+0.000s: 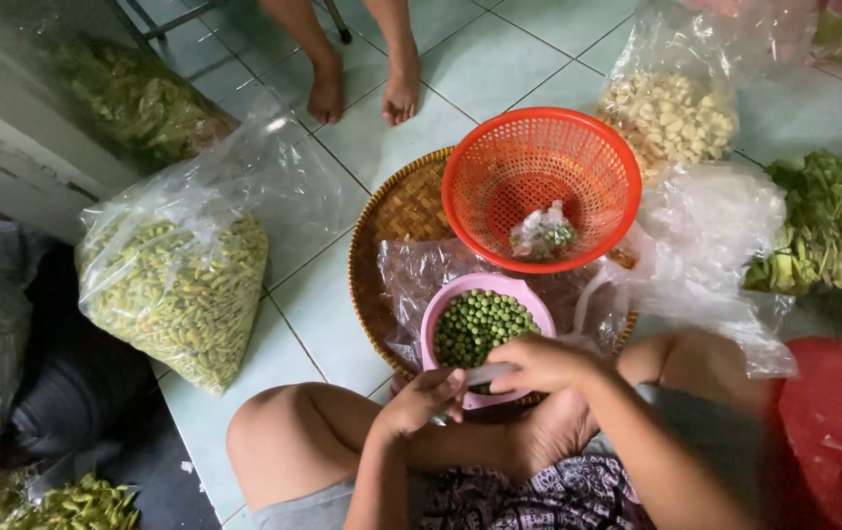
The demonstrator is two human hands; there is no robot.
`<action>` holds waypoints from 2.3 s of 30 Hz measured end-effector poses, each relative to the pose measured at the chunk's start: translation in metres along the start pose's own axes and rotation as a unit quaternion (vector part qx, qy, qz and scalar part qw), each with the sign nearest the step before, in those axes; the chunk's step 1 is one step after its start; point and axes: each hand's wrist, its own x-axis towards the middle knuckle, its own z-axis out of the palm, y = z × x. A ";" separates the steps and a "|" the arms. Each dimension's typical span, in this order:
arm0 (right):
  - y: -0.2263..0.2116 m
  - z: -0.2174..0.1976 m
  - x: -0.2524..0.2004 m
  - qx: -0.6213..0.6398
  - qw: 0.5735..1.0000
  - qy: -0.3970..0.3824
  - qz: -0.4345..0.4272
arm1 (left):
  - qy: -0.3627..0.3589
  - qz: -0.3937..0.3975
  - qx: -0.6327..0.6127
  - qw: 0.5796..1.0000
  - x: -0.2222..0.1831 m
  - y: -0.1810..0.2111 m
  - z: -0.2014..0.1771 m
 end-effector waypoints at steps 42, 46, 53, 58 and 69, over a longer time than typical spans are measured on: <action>-0.015 0.053 0.016 0.010 0.994 0.105 -0.032 | 0.347 0.064 -0.237 0.905 0.039 -0.003 0.022; 0.007 0.024 0.018 0.138 0.985 0.097 -0.028 | 0.393 0.128 0.018 0.910 0.022 0.002 0.011; -0.003 0.021 0.023 0.036 0.921 0.328 -0.209 | 0.312 0.097 0.650 0.686 0.027 -0.004 0.035; -0.016 0.023 0.022 -0.001 0.879 0.370 -0.302 | 0.300 0.114 0.660 0.679 0.014 0.001 0.042; 0.021 0.055 0.055 0.163 0.909 0.337 -0.183 | 0.369 0.189 0.578 0.703 0.007 0.006 0.042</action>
